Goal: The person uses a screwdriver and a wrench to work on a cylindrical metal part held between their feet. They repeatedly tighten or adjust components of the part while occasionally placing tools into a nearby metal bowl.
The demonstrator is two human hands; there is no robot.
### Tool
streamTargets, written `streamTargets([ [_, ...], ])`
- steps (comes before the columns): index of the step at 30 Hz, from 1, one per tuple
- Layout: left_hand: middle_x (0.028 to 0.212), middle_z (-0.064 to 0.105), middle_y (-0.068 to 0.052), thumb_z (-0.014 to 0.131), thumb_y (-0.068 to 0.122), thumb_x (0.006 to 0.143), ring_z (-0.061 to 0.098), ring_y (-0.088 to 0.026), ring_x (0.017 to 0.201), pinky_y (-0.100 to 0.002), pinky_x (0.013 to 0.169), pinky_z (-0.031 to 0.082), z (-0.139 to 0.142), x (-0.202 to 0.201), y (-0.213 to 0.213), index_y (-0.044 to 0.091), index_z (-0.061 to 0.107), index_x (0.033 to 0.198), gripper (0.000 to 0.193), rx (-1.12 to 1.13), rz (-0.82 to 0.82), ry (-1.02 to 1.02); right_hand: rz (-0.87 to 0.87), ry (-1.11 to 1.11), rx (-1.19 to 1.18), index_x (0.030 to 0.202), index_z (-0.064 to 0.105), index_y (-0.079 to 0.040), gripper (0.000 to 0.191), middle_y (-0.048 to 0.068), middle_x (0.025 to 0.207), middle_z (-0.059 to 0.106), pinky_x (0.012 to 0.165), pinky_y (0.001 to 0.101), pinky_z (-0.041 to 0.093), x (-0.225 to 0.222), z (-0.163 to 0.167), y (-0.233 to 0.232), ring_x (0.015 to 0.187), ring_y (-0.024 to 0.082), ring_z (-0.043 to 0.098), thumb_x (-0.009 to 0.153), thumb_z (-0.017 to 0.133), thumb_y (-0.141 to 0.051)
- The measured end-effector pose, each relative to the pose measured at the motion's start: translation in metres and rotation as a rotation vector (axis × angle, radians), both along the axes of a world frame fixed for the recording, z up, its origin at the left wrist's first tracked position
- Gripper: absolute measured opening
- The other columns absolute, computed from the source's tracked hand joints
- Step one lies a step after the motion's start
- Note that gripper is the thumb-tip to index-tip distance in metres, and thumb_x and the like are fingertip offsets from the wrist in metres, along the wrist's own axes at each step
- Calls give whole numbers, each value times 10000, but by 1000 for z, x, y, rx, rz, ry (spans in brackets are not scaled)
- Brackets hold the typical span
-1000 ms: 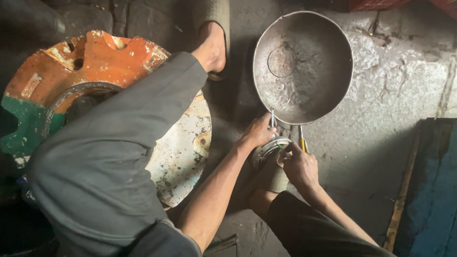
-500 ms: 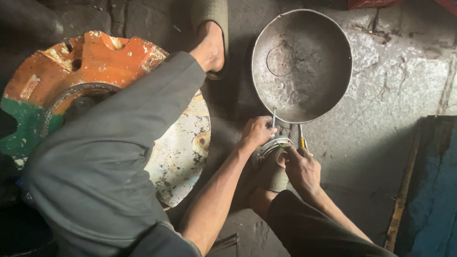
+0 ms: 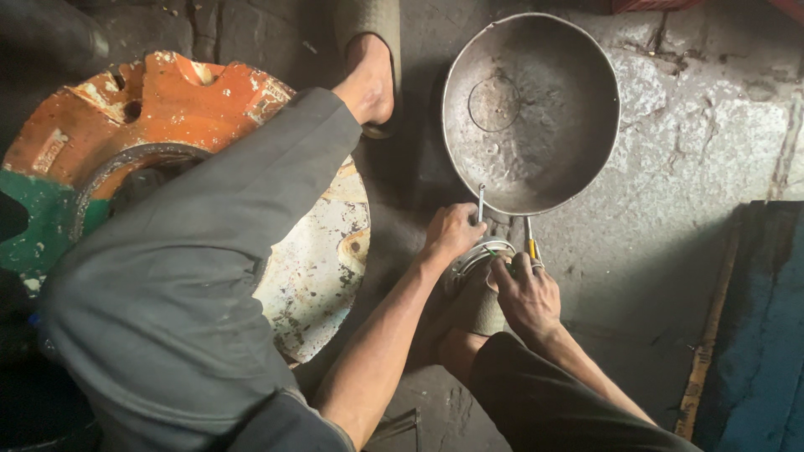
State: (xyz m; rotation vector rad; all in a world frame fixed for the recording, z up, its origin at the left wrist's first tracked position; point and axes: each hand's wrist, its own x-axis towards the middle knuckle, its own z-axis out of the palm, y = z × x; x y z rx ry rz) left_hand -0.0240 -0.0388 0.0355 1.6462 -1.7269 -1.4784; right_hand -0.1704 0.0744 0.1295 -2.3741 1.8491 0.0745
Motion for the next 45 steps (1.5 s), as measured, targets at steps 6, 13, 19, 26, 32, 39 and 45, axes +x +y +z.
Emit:
streamTargets([
  [6,900,747,-153,745,337,821,718,-372,894,-462,788,563,-9,0,-1,98,723,938,267,45,-31,12,-292,-156,194,1176,631,-180,318,79,987,686,585,460,541,3,-8,-4,713,343,704,861,665,-168],
  [13,923,752,-157,732,347,842,722,-377,919,-469,809,564,-6,3,-2,99,725,976,282,25,-47,20,-795,-420,465,1121,722,-123,266,172,902,781,698,475,579,3,-4,-32,761,352,741,892,670,-248],
  [19,939,750,-158,727,355,842,711,-384,931,-480,805,557,-5,6,-2,94,711,988,300,32,-54,12,-160,-9,151,1117,633,-74,355,176,948,707,581,495,542,7,-8,-6,693,382,707,797,693,-214],
  [26,1021,750,-151,726,364,843,704,-372,986,-470,854,545,-15,4,-2,91,708,1033,333,30,-84,16,-1024,-760,704,1036,726,2,334,91,707,666,547,441,414,-11,-27,-29,554,238,560,991,603,-305],
  [32,1008,740,-182,744,363,836,706,-377,974,-464,857,548,-16,5,0,75,700,1076,377,-22,-47,55,-532,-349,228,1022,633,-40,291,185,859,673,655,489,555,11,4,-27,750,422,713,827,725,-236],
  [39,977,746,-168,730,367,851,716,-368,952,-460,838,554,-18,5,-2,72,699,1016,339,15,-91,42,-286,-209,178,974,645,-95,141,118,776,664,600,531,523,1,-15,-14,656,411,672,866,679,-179],
  [45,971,749,-155,733,352,833,714,-365,939,-469,815,548,-13,4,-5,76,708,989,318,-13,-126,31,-929,-790,591,917,726,-53,172,61,671,630,535,424,431,-21,-25,-27,584,232,600,920,678,-218],
])
